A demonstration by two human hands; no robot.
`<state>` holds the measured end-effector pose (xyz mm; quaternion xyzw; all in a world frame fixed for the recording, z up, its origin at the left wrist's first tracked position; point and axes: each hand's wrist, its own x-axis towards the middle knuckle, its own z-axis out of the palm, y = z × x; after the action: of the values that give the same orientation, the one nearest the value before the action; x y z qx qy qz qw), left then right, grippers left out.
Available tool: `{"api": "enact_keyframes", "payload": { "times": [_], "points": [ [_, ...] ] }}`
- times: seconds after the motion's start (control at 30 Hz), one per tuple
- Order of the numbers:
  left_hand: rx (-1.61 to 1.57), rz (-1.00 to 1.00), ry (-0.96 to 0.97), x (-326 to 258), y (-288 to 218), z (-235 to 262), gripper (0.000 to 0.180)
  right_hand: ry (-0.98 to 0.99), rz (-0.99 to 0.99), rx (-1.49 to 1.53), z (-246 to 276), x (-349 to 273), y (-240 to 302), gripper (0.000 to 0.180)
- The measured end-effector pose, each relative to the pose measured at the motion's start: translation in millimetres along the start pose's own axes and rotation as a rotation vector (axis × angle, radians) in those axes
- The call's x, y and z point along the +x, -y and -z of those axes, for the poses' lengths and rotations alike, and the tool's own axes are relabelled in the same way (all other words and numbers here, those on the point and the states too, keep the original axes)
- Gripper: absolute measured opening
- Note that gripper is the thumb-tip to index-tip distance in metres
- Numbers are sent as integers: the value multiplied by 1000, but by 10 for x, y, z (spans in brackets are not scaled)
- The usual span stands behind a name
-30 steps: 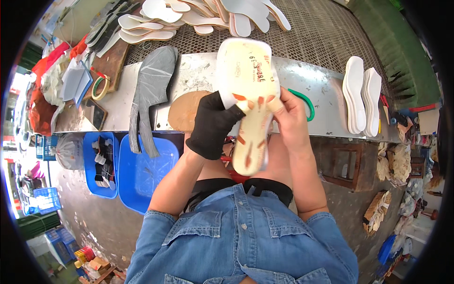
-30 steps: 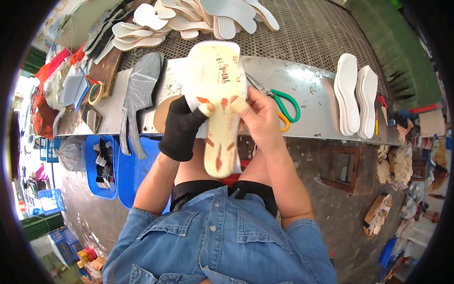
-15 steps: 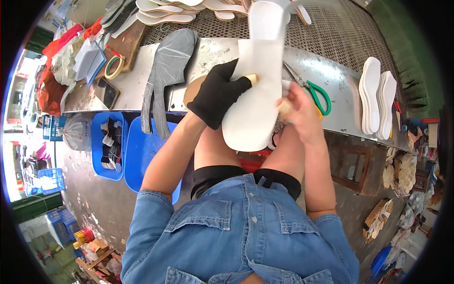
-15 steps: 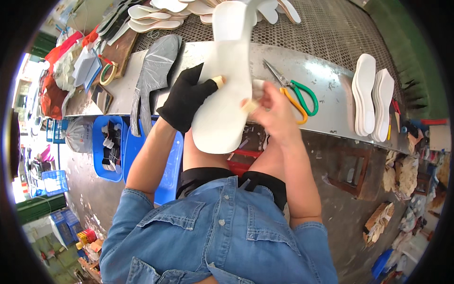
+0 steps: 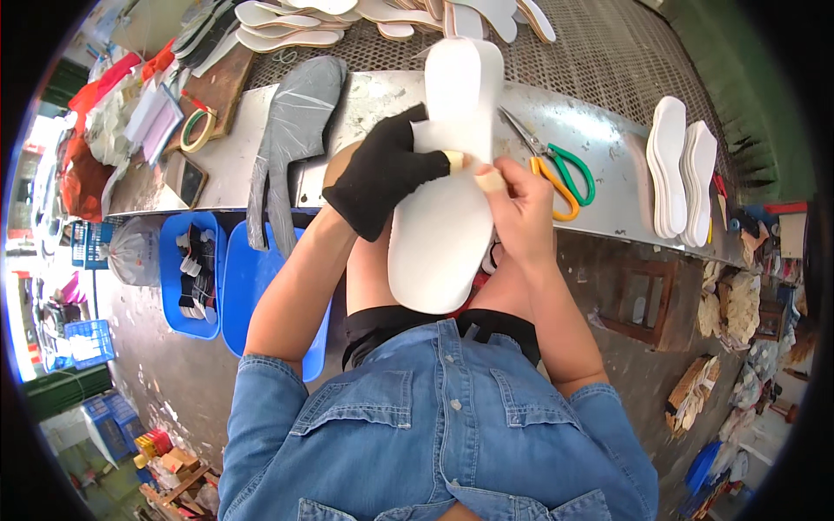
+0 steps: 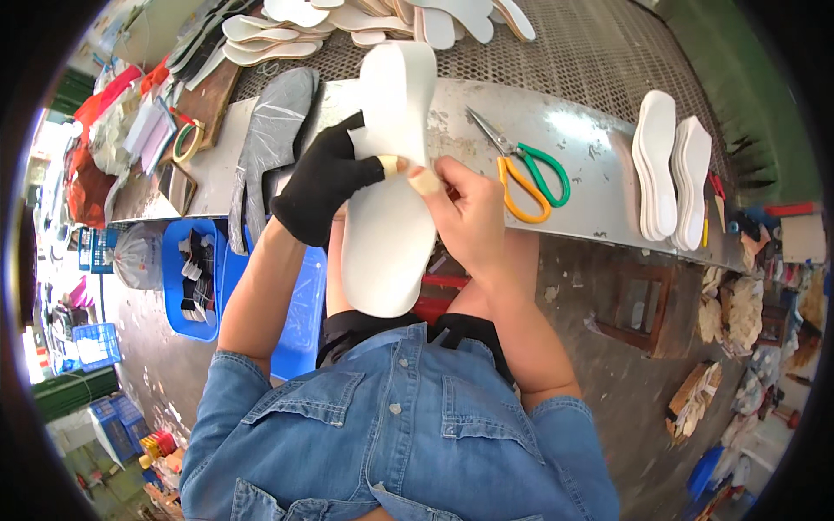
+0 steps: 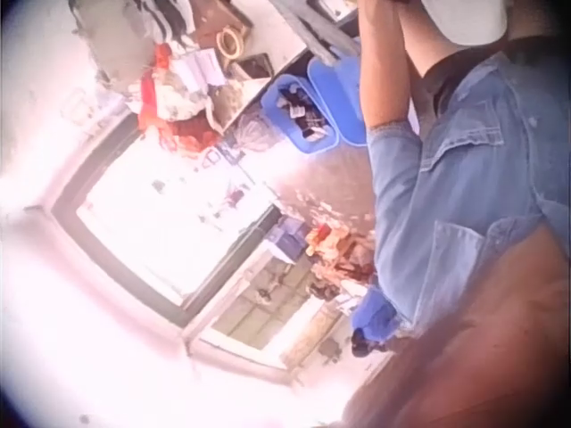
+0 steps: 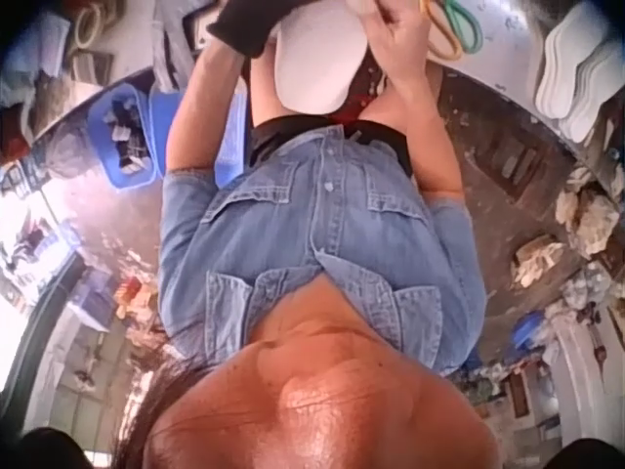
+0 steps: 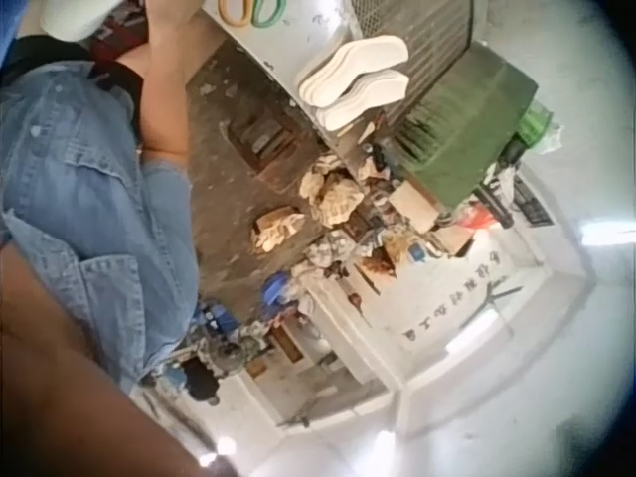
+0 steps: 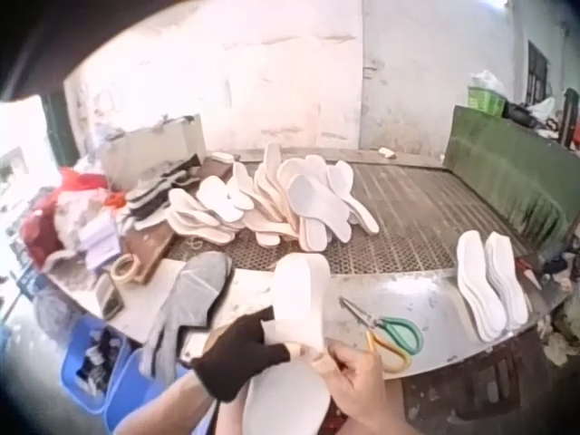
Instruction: Applying adhesive and assembling various shoe components at a manufacturing workbench.
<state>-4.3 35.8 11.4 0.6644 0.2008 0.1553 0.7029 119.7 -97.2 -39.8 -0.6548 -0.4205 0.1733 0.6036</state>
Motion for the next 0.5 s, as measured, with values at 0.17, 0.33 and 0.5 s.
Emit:
{"api": "enact_keyframes", "payload": {
  "times": [0.17,0.33,0.5],
  "points": [
    [225,143,72,-121,-89,-16,31,59,-388,910,162,390,313,52],
    [263,75,91,-145,-122,107,38,238,-175,675,405,644,304,41],
    [270,22,1,-148,-192,191,70,-34,129,32,627,274,467,15]
  ]
}}
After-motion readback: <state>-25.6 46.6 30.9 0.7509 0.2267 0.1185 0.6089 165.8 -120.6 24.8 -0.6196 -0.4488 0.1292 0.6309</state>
